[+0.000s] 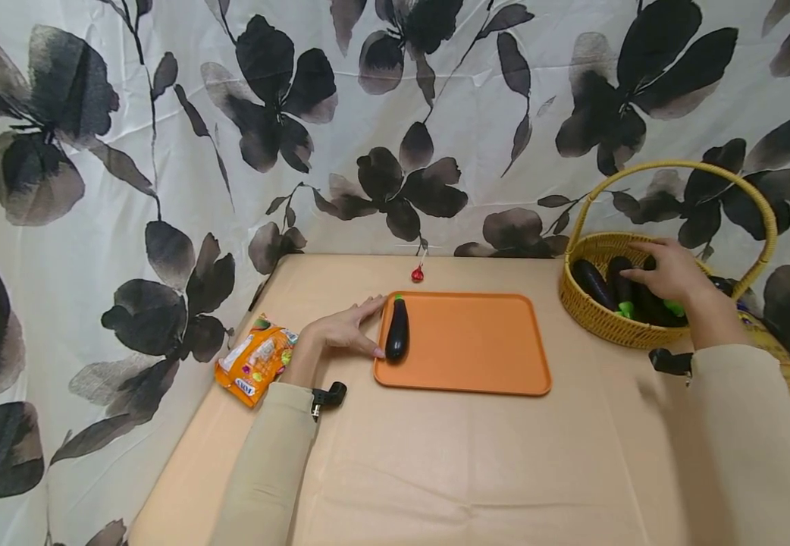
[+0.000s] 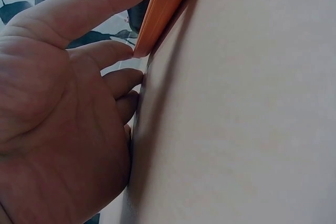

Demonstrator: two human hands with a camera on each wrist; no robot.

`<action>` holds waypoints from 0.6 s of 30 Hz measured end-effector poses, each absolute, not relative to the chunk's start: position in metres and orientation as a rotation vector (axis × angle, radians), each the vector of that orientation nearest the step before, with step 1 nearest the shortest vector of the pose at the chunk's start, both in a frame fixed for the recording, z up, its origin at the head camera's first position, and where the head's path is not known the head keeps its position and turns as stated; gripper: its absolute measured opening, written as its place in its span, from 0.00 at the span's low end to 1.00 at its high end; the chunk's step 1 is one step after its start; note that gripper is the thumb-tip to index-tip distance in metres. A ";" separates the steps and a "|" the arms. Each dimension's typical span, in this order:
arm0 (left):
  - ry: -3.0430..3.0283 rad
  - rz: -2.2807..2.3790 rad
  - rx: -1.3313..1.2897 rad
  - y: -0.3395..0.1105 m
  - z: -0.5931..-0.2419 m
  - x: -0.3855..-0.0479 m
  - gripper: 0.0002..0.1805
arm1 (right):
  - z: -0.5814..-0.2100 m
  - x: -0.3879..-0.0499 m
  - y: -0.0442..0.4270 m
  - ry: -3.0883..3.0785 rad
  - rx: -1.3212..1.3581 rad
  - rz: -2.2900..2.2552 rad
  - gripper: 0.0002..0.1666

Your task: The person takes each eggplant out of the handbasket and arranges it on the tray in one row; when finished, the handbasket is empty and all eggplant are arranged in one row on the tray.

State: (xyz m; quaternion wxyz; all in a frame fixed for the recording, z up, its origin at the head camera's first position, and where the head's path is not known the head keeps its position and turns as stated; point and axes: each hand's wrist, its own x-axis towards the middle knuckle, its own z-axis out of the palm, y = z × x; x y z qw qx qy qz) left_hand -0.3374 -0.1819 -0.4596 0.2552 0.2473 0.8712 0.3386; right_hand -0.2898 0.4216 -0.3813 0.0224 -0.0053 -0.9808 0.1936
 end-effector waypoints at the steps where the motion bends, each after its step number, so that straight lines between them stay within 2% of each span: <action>1: 2.366 0.919 0.673 -0.182 -0.459 -0.337 0.71 | -0.381 -0.291 0.423 -3.052 -0.028 0.606 0.43; 10: 2.361 0.930 0.668 -0.182 -0.459 -0.337 0.71 | -0.388 -0.297 0.426 -3.099 -0.075 0.697 0.49; 18: 2.374 0.930 0.677 -0.183 -0.459 -0.336 0.70 | -0.402 -0.291 0.427 -3.104 -0.162 0.764 0.45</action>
